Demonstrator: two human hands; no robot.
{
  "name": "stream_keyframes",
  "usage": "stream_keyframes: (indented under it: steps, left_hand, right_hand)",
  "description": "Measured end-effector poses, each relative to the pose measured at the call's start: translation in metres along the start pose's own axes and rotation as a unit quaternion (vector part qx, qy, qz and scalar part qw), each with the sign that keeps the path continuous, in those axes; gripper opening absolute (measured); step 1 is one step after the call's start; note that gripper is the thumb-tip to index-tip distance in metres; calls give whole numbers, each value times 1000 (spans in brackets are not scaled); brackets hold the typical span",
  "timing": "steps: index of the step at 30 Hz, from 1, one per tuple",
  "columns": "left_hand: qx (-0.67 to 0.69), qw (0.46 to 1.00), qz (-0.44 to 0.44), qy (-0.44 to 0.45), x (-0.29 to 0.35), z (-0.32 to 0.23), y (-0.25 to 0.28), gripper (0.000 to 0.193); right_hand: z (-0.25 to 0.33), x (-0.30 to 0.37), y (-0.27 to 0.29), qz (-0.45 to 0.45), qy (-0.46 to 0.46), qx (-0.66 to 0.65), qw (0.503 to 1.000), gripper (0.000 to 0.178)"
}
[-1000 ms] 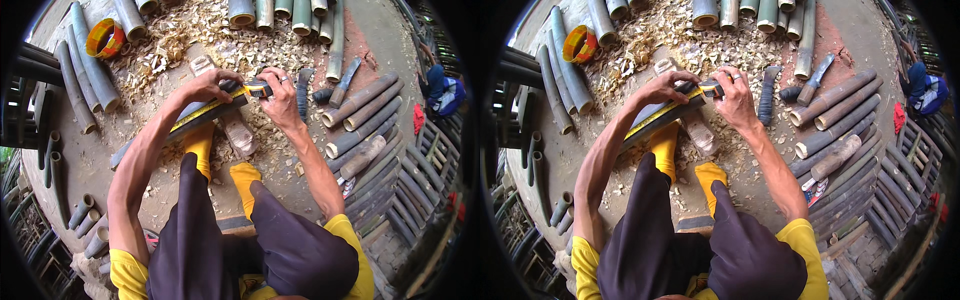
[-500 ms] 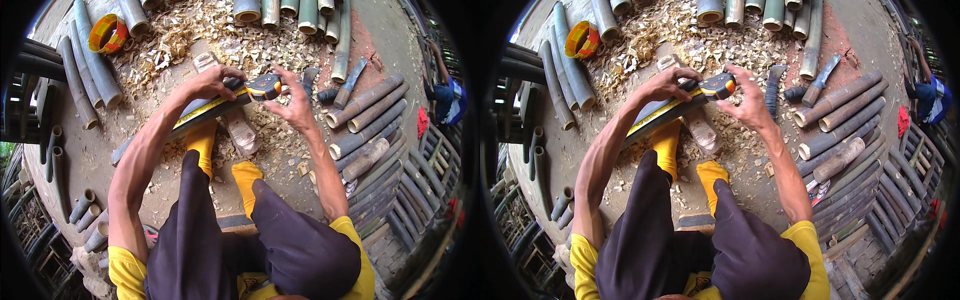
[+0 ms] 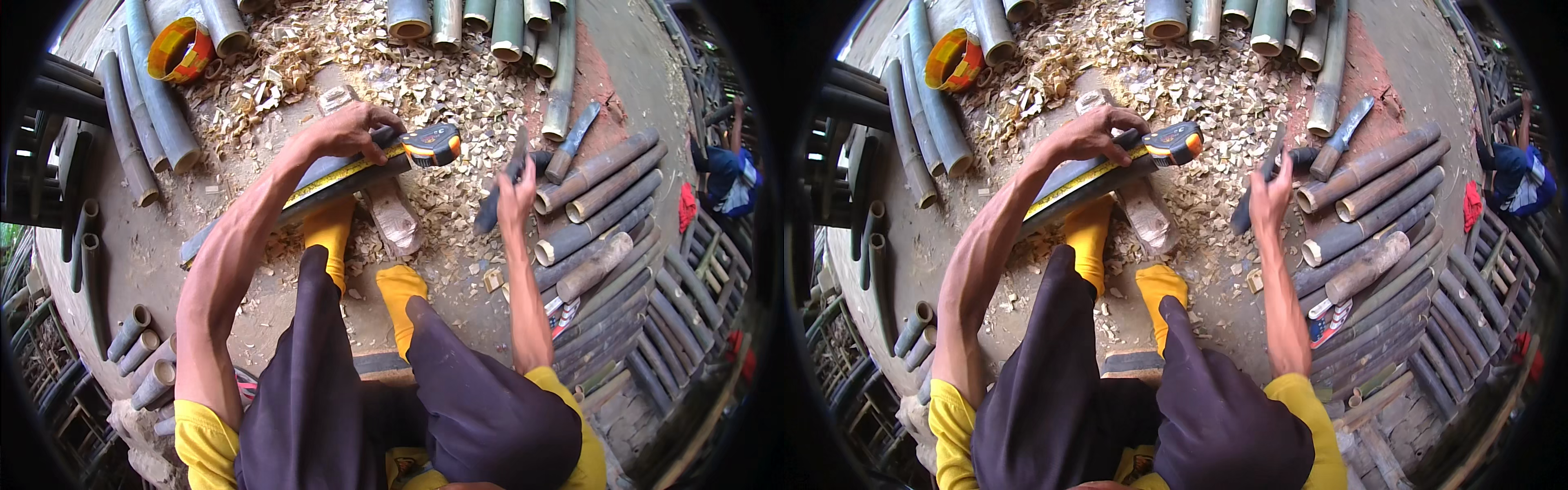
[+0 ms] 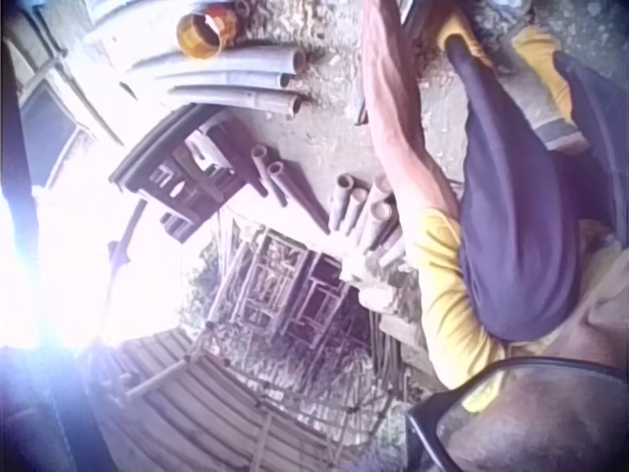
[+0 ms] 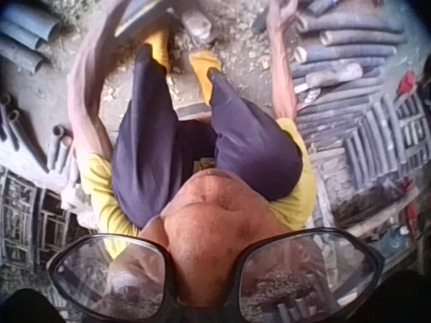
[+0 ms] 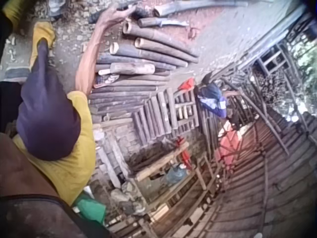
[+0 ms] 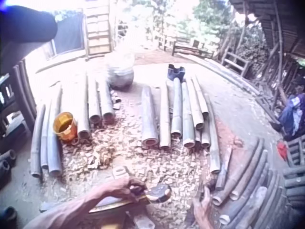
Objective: The person measures a length of bamboo with a tape measure, marks it, and then uses a machete to cut and notch the bamboo pole on a wooden block.
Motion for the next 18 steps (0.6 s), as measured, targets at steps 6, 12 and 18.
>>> stream_keyframes:
  steps: [6,12,18]
  left_hand:
    - [2,1000,-2,1,-6,2,0,57]
    - [28,1000,2,-6,-4,0,-1,57]
    - [25,1000,3,-9,-1,1,-1,56]
  right_hand:
    - [21,122,-11,144,162,38,976,23]
    - [50,103,-58,182,208,133,952,37]
    - [52,94,-66,201,184,120,955,37]
Point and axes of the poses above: each hand's wrist, its own x-axis away from the middle knuckle, its own y-axis out of the back of the hand, z = x × y, the point moved 1 cm from there along -x, towards the middle knuckle, and after that the axes turned 6 degrees about z, right-handed, at the moved point
